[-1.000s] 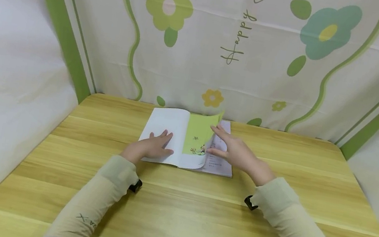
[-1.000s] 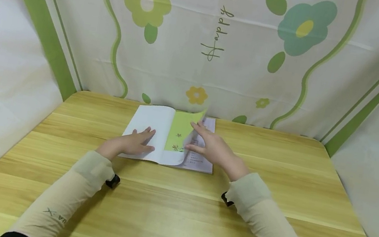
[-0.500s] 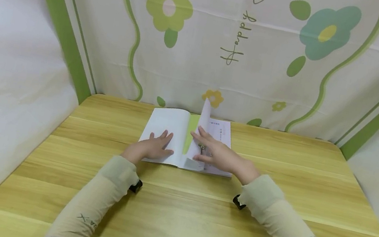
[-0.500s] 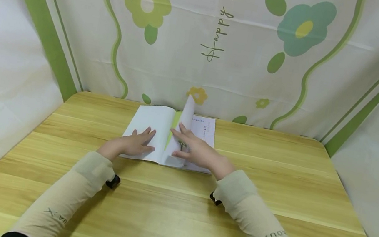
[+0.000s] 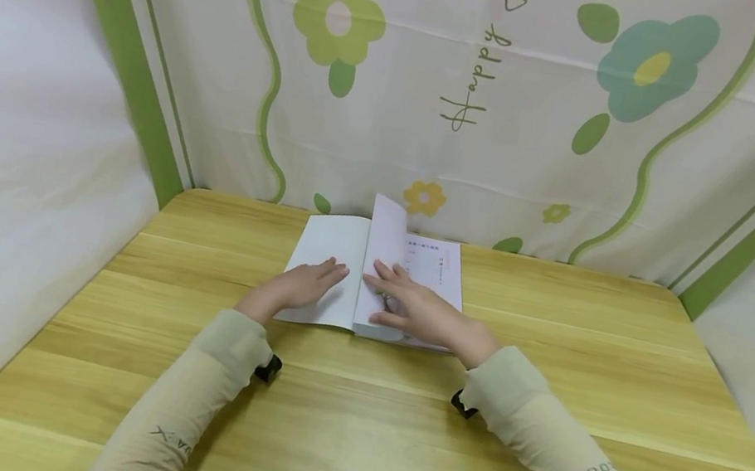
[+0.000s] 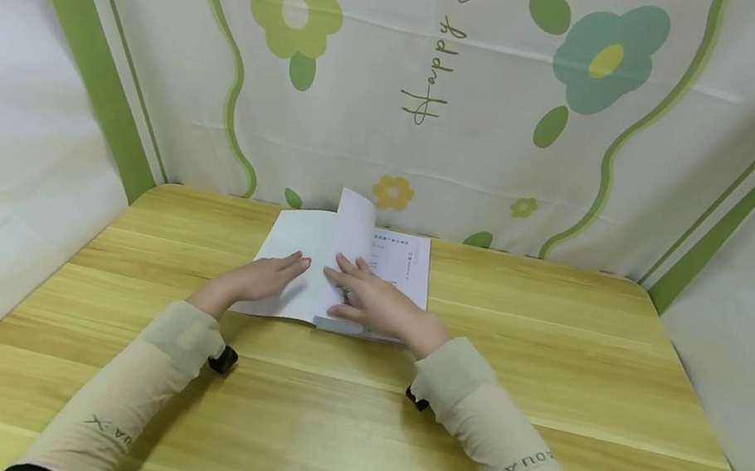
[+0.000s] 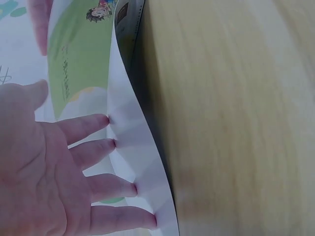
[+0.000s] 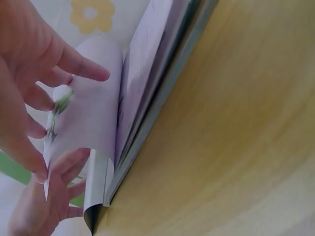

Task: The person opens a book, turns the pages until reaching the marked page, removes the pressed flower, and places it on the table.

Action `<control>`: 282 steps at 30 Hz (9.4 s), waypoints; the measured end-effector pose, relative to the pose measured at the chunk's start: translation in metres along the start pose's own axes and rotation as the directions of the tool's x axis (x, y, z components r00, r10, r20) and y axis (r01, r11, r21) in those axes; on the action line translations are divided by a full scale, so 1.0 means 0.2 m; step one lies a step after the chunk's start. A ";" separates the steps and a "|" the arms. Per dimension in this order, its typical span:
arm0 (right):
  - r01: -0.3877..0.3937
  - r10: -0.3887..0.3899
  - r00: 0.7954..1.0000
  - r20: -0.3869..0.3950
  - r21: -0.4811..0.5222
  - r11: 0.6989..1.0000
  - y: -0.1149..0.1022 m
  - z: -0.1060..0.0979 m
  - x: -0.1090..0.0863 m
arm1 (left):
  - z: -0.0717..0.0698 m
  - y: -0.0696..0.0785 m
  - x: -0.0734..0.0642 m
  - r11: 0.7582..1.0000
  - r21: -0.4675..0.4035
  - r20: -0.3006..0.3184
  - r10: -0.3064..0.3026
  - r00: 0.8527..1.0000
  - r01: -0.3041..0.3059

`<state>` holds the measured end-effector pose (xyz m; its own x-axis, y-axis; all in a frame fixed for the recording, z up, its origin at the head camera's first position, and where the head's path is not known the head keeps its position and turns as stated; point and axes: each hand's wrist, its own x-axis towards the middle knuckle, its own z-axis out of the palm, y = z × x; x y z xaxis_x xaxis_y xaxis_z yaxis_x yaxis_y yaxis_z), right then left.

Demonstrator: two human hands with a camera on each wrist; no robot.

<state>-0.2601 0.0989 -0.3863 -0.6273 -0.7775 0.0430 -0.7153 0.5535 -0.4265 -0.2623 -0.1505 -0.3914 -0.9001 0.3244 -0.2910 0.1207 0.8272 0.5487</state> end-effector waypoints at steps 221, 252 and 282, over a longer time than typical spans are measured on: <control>0.110 -0.109 0.994 0.030 -0.021 0.994 -0.05 0.09 0.00 | 0.02 -0.03 0.00 0.998 -0.046 -0.078 0.028 0.997 -0.031; 0.014 -0.012 0.998 0.067 -0.025 1.000 0.06 -0.04 -0.18 | 0.04 0.00 -0.01 0.994 0.024 -0.021 -0.104 0.994 0.104; -0.203 0.212 0.959 0.186 -0.067 0.977 0.22 -0.11 -0.36 | 0.05 0.03 -0.02 0.982 0.120 0.042 -0.154 0.987 0.148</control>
<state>-0.2538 0.1860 -0.3880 -0.6962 -0.6841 -0.2176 -0.5921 0.7186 -0.3649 -0.2548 -0.1429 -0.3953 -0.8894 0.2119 -0.4050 0.0355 0.9153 0.4011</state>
